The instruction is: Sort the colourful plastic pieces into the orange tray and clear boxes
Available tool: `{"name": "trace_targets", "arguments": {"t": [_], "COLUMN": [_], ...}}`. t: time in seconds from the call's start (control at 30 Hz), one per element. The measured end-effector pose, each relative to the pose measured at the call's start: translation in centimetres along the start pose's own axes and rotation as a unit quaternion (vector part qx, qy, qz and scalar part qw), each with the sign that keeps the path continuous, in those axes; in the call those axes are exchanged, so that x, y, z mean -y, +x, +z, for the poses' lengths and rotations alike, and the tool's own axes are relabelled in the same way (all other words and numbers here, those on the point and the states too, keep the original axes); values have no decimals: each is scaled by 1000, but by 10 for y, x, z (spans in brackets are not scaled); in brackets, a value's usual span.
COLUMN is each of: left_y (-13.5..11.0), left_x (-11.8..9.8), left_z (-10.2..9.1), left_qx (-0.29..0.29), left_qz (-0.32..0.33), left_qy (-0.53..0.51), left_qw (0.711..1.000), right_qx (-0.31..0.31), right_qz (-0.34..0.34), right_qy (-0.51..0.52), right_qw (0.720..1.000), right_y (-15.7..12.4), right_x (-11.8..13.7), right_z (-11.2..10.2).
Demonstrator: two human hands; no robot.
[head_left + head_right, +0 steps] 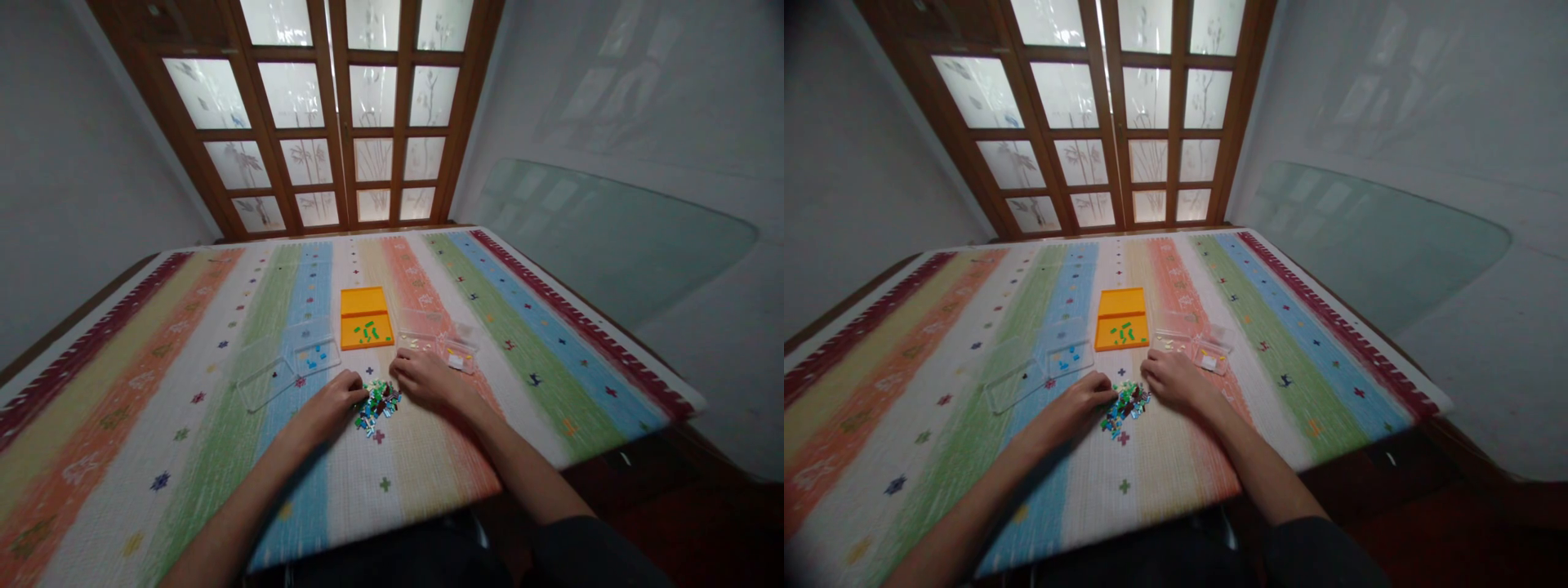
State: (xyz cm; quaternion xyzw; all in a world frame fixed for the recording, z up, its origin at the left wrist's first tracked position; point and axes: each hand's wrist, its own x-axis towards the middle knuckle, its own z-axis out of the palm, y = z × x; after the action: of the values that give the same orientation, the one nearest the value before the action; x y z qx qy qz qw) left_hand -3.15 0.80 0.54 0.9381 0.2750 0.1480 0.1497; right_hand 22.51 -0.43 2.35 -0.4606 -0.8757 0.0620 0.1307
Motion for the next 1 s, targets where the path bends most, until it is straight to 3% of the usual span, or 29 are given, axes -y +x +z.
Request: {"name": "trace_targets", "arguments": {"t": [0.6, 0.83, 1.0], "left_y": [-3, -1, 3], "left_x": [2, 1, -5], "left_z": [-3, -1, 1], "left_qx": [-5, -39, -24], "left_qz": [10, 8, -14], "left_qy": [-21, -49, -33], "left_qw": [1000, 998, 999], "right_qx": [7, 3, 3], "right_qz": [11, 8, 7], "right_qy": [-5, -20, -16], "right_qw": [1000, 1000, 1000], "right_y": [0, -1, -1], "right_x": [-1, -2, -2], "right_z": [-1, 2, 1]}}
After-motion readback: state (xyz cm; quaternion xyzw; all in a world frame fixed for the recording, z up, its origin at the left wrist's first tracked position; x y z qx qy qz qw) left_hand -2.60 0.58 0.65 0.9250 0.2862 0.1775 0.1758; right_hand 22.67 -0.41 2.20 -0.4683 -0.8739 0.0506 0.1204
